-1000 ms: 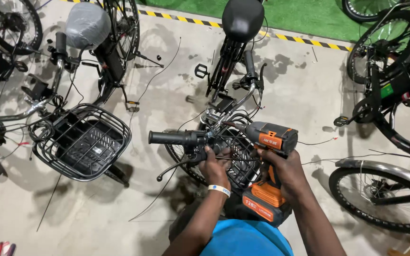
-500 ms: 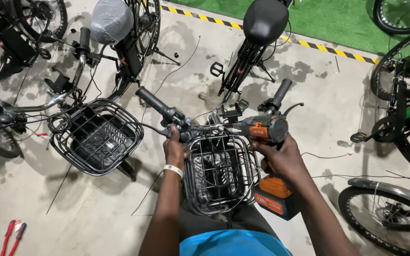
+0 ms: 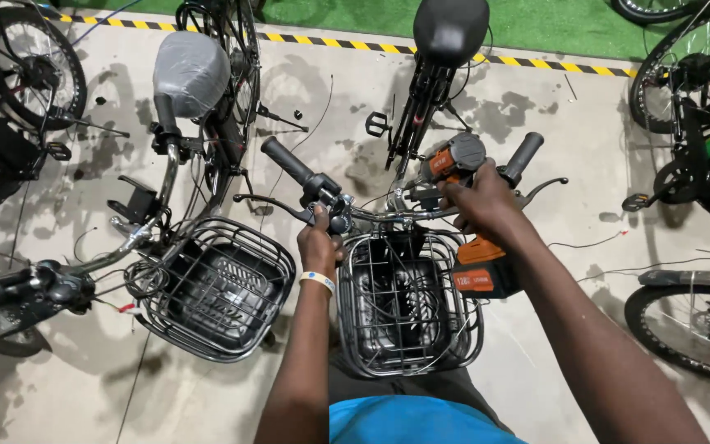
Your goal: The person uses a cordless impact driver to tighten bolts on the handlebars and stem of a bicycle. They work on multiple bikes in a row, securing the handlebars and adjusting the front basket area. The person moves between different bicycles to perform the same assembly steps.
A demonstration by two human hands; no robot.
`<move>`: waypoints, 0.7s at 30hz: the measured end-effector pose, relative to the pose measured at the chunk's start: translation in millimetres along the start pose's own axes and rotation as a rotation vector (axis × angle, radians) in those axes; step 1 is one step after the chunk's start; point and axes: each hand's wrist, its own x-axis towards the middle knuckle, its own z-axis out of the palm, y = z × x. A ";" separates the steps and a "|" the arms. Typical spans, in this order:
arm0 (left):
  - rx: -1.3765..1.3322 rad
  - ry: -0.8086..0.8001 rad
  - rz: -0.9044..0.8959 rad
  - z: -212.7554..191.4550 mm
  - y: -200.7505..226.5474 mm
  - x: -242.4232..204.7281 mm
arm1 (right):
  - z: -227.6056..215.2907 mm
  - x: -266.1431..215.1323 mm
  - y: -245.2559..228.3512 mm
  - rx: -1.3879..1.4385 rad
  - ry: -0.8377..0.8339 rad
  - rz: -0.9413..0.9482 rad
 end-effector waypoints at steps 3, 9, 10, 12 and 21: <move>0.032 -0.043 -0.018 -18.4 13.4 19.7 | 25.2 10.3 -8.4 -0.052 0.007 0.037; 0.093 -0.202 -0.194 -47.2 56.8 26.4 | 53.9 8.5 -27.8 -0.033 0.016 0.033; 0.006 -0.256 -0.209 -48.2 66.7 17.8 | 58.4 10.2 -28.0 -0.060 0.011 0.035; -0.082 -0.313 -0.216 -46.6 74.4 13.6 | 65.2 12.6 -33.1 -0.085 0.008 0.029; -0.349 -0.203 -0.077 -36.4 18.3 69.0 | 72.6 21.9 -27.8 -0.117 0.000 0.100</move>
